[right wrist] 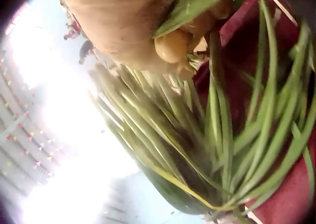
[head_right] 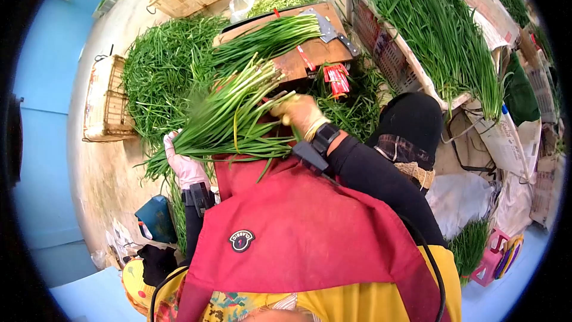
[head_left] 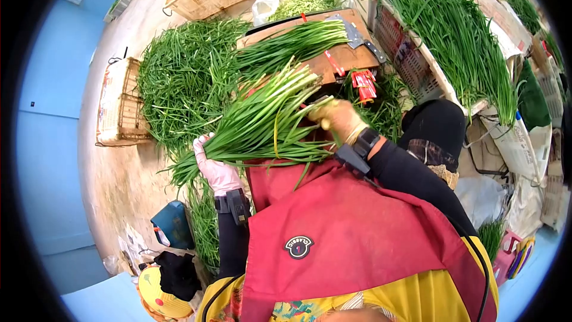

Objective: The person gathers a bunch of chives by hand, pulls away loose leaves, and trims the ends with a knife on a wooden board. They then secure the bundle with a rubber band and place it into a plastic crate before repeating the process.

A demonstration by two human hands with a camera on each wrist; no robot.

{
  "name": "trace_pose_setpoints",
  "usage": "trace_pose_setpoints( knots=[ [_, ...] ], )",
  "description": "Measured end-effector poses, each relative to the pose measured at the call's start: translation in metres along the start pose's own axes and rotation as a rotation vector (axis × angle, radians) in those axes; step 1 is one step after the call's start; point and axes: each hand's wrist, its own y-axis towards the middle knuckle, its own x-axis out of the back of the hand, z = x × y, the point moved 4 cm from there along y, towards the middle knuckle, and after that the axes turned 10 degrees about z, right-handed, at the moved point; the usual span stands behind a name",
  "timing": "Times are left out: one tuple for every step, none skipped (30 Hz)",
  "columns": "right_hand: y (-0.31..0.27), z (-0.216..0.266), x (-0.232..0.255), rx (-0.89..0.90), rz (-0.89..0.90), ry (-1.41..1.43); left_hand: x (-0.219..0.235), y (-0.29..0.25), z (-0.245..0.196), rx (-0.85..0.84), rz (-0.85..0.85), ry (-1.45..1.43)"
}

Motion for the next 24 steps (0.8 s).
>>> trace_pose_setpoints(
  knots=[
    [-0.006, -0.005, 0.014, -0.127, -0.054, 0.244, 0.001, 0.000, 0.000, 0.007, -0.005, -0.018],
    [-0.011, -0.010, 0.029, -0.252, -0.110, 0.485, 0.001, 0.000, 0.001, 0.011, -0.007, -0.037],
    [-0.016, -0.017, 0.046, -0.427, -0.134, 0.481, -0.001, -0.002, 0.001, 0.019, -0.045, -0.034],
    [-0.023, -0.024, 0.062, -0.599, -0.158, 0.474, 0.000, -0.003, 0.000, 0.018, -0.047, -0.035],
    [-0.032, -0.024, 0.079, -0.662, -0.072, 0.236, 0.002, -0.002, 0.000, 0.007, -0.045, -0.024],
    [-0.037, -0.021, 0.092, -0.718, 0.014, -0.002, 0.004, -0.002, -0.001, -0.003, -0.044, -0.012],
    [-0.038, -0.003, 0.094, -0.656, 0.069, -0.096, 0.004, -0.003, -0.001, -0.004, -0.047, -0.012],
    [-0.039, 0.015, 0.091, -0.615, 0.185, -0.091, 0.003, -0.005, -0.001, -0.029, -0.082, 0.032],
    [-0.039, 0.022, 0.081, -0.619, 0.244, -0.087, 0.001, -0.004, 0.000, -0.053, -0.112, 0.071],
    [-0.039, 0.031, 0.069, -0.625, 0.301, -0.081, -0.001, -0.004, 0.001, -0.050, -0.108, 0.067],
    [-0.034, 0.052, 0.056, -0.652, 0.359, -0.148, -0.003, -0.005, 0.001, -0.031, -0.102, 0.070],
    [-0.026, 0.071, 0.045, -0.676, 0.418, -0.215, -0.004, -0.005, 0.002, -0.015, -0.095, 0.075],
    [-0.021, 0.066, 0.028, -0.665, 0.455, -0.240, -0.003, -0.004, 0.002, -0.017, -0.085, 0.057],
    [-0.016, 0.067, 0.017, -0.642, 0.415, -0.204, -0.001, -0.002, 0.002, -0.021, -0.082, 0.063],
    [-0.016, 0.059, 0.010, -0.668, 0.341, -0.142, 0.001, -0.001, 0.002, -0.012, -0.065, 0.026],
    [-0.015, 0.047, 0.004, -0.691, 0.269, -0.083, 0.000, -0.001, 0.002, -0.007, -0.049, -0.014],
    [-0.015, 0.039, 0.005, -0.554, 0.162, -0.151, 0.001, -0.003, 0.001, -0.001, -0.061, -0.027],
    [-0.017, 0.010, 0.006, -0.414, 0.182, -0.245, 0.001, -0.004, 0.000, -0.008, -0.065, -0.025],
    [-0.021, 0.024, 0.027, -0.695, 0.118, -0.078, 0.001, -0.004, -0.001, -0.027, -0.071, -0.021],
    [-0.023, 0.011, 0.044, -0.703, 0.103, -0.322, 0.003, -0.004, -0.002, -0.046, -0.079, -0.020],
    [-0.032, -0.023, 0.057, -0.689, 0.143, -0.489, 0.006, -0.004, -0.004, -0.065, -0.095, 0.012],
    [-0.038, -0.021, 0.074, -0.712, 0.202, -0.605, 0.009, -0.004, -0.005, -0.074, -0.100, 0.006],
    [-0.042, -0.012, 0.086, -0.746, 0.223, -0.632, 0.009, -0.004, -0.005, -0.079, -0.057, 0.031],
    [-0.041, 0.002, 0.091, -0.707, 0.253, -0.611, 0.011, -0.003, -0.005, -0.078, -0.014, 0.059]
  ],
)
